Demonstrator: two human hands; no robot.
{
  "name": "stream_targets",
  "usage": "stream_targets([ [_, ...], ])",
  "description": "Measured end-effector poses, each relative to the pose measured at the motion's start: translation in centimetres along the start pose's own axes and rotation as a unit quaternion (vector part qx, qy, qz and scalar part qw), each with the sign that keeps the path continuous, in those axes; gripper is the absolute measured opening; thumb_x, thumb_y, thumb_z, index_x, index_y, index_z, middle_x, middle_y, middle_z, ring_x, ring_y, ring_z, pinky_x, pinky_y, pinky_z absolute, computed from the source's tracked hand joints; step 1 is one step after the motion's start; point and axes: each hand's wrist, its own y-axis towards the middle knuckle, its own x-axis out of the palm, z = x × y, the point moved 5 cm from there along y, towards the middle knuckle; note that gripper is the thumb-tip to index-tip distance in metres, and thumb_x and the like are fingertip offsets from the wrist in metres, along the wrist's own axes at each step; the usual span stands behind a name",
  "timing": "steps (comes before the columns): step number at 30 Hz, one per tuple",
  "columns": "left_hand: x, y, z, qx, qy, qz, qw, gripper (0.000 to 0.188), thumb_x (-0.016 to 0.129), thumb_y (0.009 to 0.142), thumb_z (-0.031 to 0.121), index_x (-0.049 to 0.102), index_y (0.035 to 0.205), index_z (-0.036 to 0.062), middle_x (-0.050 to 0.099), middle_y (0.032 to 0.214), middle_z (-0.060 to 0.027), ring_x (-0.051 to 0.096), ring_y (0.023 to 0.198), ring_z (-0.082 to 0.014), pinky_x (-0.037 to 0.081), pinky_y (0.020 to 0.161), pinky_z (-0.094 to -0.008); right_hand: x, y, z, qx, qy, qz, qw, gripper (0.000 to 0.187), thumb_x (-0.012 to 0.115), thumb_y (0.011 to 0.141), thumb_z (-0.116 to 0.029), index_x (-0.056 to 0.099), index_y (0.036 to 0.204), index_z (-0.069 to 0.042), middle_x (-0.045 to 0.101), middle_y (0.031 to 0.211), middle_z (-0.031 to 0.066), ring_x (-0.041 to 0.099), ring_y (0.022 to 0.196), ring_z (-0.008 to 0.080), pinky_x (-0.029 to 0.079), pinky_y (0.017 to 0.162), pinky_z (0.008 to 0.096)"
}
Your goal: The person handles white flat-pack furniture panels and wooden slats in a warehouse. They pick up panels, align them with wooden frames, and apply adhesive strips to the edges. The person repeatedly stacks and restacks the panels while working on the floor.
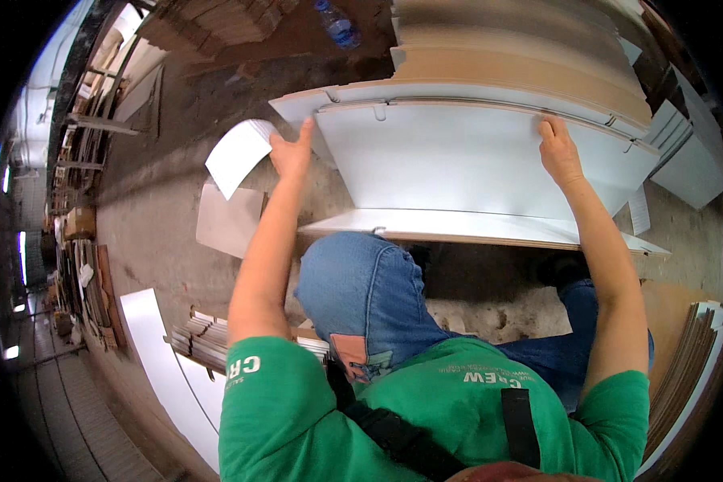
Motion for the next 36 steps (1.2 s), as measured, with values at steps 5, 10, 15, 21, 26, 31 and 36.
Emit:
stream_targets([
  [5, 2.3, 3.2, -2.3, -0.117, -0.061, -0.116, 0.984, 0.098, 0.066, 0.067, 0.059, 0.040, 0.114, -0.0231, 0.046, 0.120, -0.0302, 0.045, 0.115, -0.0339, 0.035, 0.095, -0.0356, -0.4, -0.2, 1.0, 0.014, -0.033, 0.026, 0.999, 0.023, 0.057, 0.072, -0.003, 0.047, 0.093, -0.006, 0.050, 0.102, 0.0101, 0.049, 0.097, 0.0301, 0.047, 0.077, 0.0386],
  [10, 3.3, 0.7, -0.5, -0.174, -0.255, -0.135, 0.941, 0.077, 0.071, 0.069, 0.049, 0.050, 0.107, -0.0147, 0.053, 0.115, -0.0188, 0.051, 0.103, -0.0256, 0.038, 0.088, -0.0334, -3.9, -1.1, 6.2, 0.211, -0.014, 0.038, 0.977, 0.022, 0.064, 0.075, -0.015, 0.050, 0.090, -0.008, 0.052, 0.097, 0.0082, 0.050, 0.095, 0.0276, 0.046, 0.073, 0.0370],
  [15, -0.1, -1.5, 1.8, -0.206, -0.234, -0.079, 0.947, 0.030, 0.071, 0.066, 0.029, 0.056, 0.075, 0.0045, 0.044, 0.059, 0.0011, 0.037, 0.049, -0.0090, 0.029, 0.044, -0.0336, -6.4, -0.2, 4.4, 0.066, 0.020, 0.125, 0.990, 0.023, 0.064, 0.079, -0.025, 0.056, 0.090, -0.007, 0.056, 0.094, 0.0089, 0.051, 0.093, 0.0254, 0.045, 0.074, 0.0379],
  [21, -6.2, -2.4, 1.7, 0.023, -0.131, -0.012, 0.991, 0.056, 0.071, 0.067, 0.020, 0.054, 0.112, -0.0069, 0.060, 0.090, -0.0109, 0.054, 0.073, -0.0129, 0.043, 0.066, -0.0282, -6.6, 1.5, -3.0, 0.105, 0.107, -0.481, 0.864, 0.031, 0.057, 0.084, -0.029, 0.059, 0.076, 0.000, 0.058, 0.063, 0.0081, 0.056, 0.057, 0.0196, 0.047, 0.059, 0.0326],
  [26, -8.5, -9.2, 11.1, 0.147, -0.218, -0.136, 0.955, 0.030, 0.065, 0.075, 0.005, 0.063, 0.105, 0.0011, 0.063, 0.100, -0.0075, 0.056, 0.094, -0.0133, 0.042, 0.086, -0.0259, -7.2, -2.7, -8.3, 0.078, 0.177, -0.726, 0.660, 0.025, 0.062, 0.081, -0.029, 0.066, 0.089, -0.005, 0.066, 0.078, 0.0068, 0.063, 0.069, 0.0143, 0.050, 0.058, 0.0272],
  [31, -7.6, -13.6, 17.7, 0.218, -0.304, -0.287, 0.882, 0.047, 0.066, 0.070, -0.002, 0.057, 0.115, 0.0055, 0.058, 0.112, -0.0063, 0.053, 0.101, -0.0132, 0.043, 0.087, -0.0261, -9.3, 2.8, -11.7, 0.097, 0.485, -0.313, 0.811, 0.023, 0.063, 0.082, -0.019, 0.061, 0.099, -0.003, 0.062, 0.090, 0.0050, 0.057, 0.081, 0.0134, 0.047, 0.072, 0.0280],
  [36, -6.4, -15.3, 18.8, 0.254, -0.247, -0.379, 0.855, 0.056, 0.070, 0.066, -0.003, 0.054, 0.119, 0.0048, 0.055, 0.115, -0.0055, 0.052, 0.102, -0.0132, 0.043, 0.087, -0.0263, -12.9, 6.3, -12.7, 0.110, 0.569, -0.085, 0.810, 0.019, 0.062, 0.083, -0.015, 0.061, 0.099, -0.004, 0.060, 0.094, 0.0039, 0.056, 0.082, 0.0108, 0.047, 0.072, 0.0244],
])
